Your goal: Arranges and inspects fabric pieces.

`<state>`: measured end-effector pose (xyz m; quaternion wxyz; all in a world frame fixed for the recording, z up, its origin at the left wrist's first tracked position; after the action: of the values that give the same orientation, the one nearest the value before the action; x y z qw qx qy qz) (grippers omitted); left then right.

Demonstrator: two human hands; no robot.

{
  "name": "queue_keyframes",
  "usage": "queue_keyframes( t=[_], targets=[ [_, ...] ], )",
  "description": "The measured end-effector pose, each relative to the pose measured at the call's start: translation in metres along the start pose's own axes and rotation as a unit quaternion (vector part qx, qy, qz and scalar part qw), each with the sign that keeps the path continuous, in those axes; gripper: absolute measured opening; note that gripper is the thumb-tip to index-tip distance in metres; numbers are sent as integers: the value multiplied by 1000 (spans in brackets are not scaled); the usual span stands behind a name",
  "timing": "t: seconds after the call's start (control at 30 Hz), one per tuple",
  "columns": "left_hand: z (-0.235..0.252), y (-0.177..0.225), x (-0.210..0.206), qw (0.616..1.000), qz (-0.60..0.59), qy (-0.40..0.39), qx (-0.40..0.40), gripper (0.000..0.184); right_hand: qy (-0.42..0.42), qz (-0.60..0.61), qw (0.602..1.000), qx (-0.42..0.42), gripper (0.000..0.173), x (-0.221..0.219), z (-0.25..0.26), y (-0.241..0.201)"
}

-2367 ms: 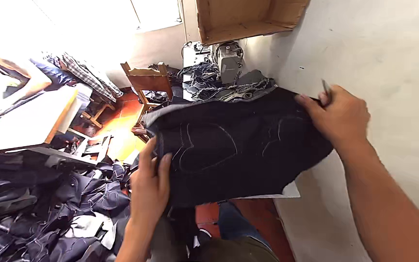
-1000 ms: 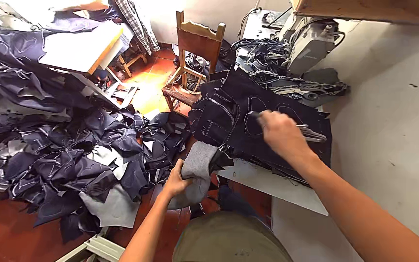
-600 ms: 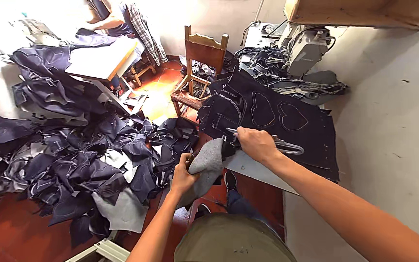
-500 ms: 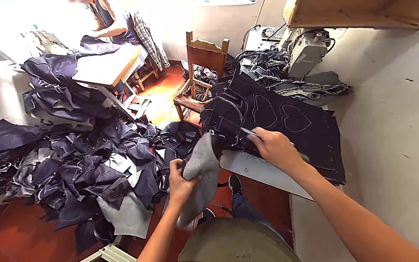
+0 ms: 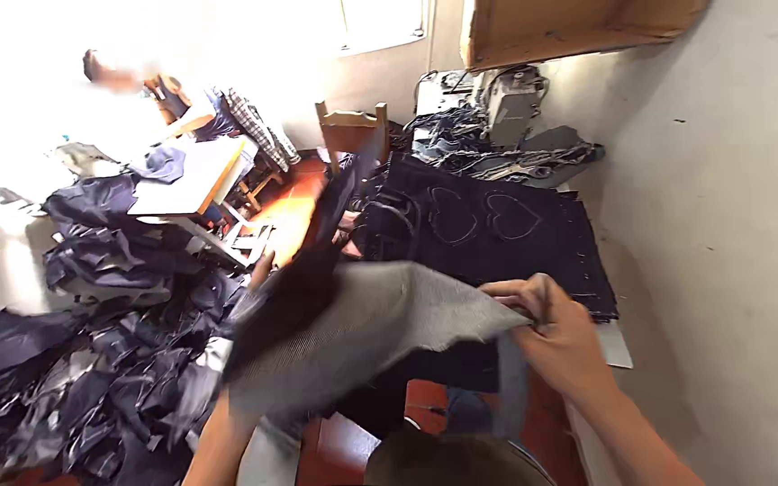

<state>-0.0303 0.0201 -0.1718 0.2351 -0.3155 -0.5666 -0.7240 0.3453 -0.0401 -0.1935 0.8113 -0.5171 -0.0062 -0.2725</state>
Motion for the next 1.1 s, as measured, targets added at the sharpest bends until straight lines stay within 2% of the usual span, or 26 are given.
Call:
queue_keyframes(
  t=[0.03, 0.07, 0.1, 0.13, 0.23, 0.3, 0.37, 0.43, 0.5, 0.57, 0.6, 0.7, 0.83, 0.93, 1.0, 1.03, 1.1],
  targets=[
    [9, -26, -17, 1000, -8, -14, 10, 42, 22, 10, 1000, -6, 15, 28, -3, 4],
    [14, -30, -35, 995, -46, -30, 85, 41, 41, 12, 999, -3, 18, 54, -9, 7],
    [11, -17, -51, 985, -74, -46, 146, 40, 54, 4, 999, 3, 19, 77, -15, 10],
    [4, 2, -65, 983, -101, -53, 144, 38, 65, -15, 998, 2, 19, 96, -20, 13],
    [-4, 57, -93, 984, -143, -80, -74, 15, 112, -137, 984, -21, 20, 148, -12, 18],
    [15, 84, -108, 956, -243, -116, -115, 12, 126, -273, 954, -8, 27, 171, 24, 9],
    [47, 99, -117, 944, -304, -83, -98, 9, 116, -369, 922, 19, 44, 176, 82, 4],
    [84, 94, -131, 949, -314, -15, -20, 12, 86, -395, 914, 35, 59, 166, 149, 20],
    [118, 76, -166, 947, -300, -20, 116, 22, 19, -384, 923, 32, 62, 143, 213, 66],
    [151, 63, -213, 938, -262, -23, 223, 50, -73, -386, 920, 7, 63, 110, 252, 129],
    [162, 58, -231, 947, -209, -40, 241, 56, -109, -392, 913, -11, 66, 93, 259, 155],
    [178, 55, -261, 971, -48, -50, 229, 48, -165, -382, 906, -84, 71, 50, 233, 207],
    [173, 59, -259, 975, 53, 41, 212, 43, -270, -280, 901, -190, 95, -10, 149, 262],
    [176, 63, -246, 975, 105, 152, 123, 47, -273, -266, 896, -229, 99, -35, 110, 256],
    [180, 66, -248, 973, 125, 181, 77, 45, -244, -289, 894, -238, 100, -35, 107, 239],
    [183, 68, -251, 974, 131, 176, 63, 44, -216, -301, 903, -219, 95, -35, 113, 227],
    [191, 67, -260, 979, 144, 136, 53, 46, -161, -289, 936, -122, 86, -46, 134, 194]
  ],
)
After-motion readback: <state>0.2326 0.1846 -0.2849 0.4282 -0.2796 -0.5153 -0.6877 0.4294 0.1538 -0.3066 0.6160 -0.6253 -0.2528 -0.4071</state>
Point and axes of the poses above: each hand's wrist, its own z-axis towards the middle knuckle, its own x-axis out of the back of the hand, y = z × x, the point moved 7 cm from there along z, towards the middle knuckle, and after that the axes turned 4 degrees about y, right-handed, at the moved point
